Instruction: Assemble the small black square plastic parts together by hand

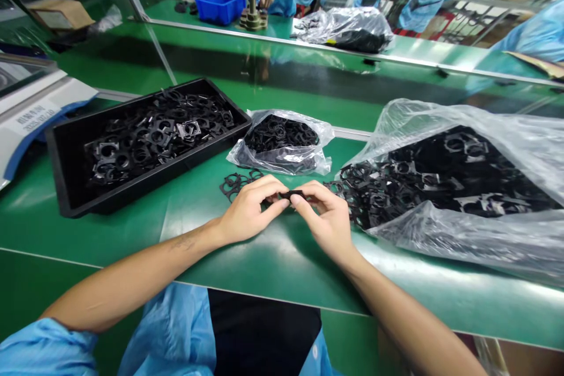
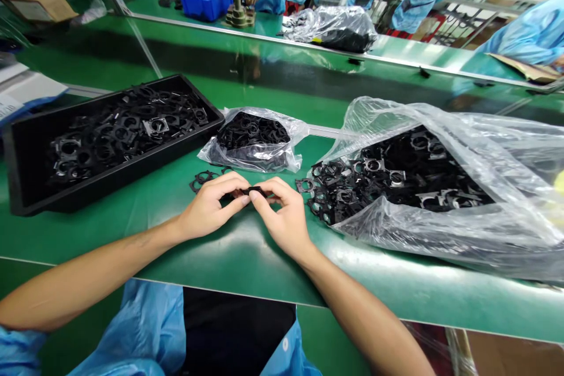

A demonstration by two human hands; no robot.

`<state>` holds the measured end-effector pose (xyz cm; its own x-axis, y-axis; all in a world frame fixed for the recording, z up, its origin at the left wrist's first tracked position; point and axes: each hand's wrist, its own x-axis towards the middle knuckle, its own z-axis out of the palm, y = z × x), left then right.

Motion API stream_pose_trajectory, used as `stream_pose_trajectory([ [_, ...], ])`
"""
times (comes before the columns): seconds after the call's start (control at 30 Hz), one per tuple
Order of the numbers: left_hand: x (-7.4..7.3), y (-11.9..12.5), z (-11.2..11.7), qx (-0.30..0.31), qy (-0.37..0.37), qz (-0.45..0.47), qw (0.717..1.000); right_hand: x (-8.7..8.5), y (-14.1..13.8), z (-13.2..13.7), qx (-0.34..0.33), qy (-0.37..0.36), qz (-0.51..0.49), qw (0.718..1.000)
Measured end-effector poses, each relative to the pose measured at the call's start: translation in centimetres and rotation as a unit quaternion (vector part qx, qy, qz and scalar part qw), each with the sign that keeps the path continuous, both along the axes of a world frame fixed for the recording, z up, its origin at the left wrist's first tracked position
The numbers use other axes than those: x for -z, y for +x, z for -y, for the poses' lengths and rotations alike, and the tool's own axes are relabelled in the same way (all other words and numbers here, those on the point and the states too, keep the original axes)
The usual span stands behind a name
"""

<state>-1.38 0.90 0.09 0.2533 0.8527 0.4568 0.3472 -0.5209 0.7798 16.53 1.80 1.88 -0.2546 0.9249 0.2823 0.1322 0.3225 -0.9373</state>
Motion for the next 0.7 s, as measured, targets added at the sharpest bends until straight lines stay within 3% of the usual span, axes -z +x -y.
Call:
stream_pose_trajectory([
  [0.7, 0.04, -0.12, -0.05, 0.033, -0.007, -0.031, 0.999, 0.01, -0.07, 0.21, -0.006, 0.079, 0.085, 0.993],
])
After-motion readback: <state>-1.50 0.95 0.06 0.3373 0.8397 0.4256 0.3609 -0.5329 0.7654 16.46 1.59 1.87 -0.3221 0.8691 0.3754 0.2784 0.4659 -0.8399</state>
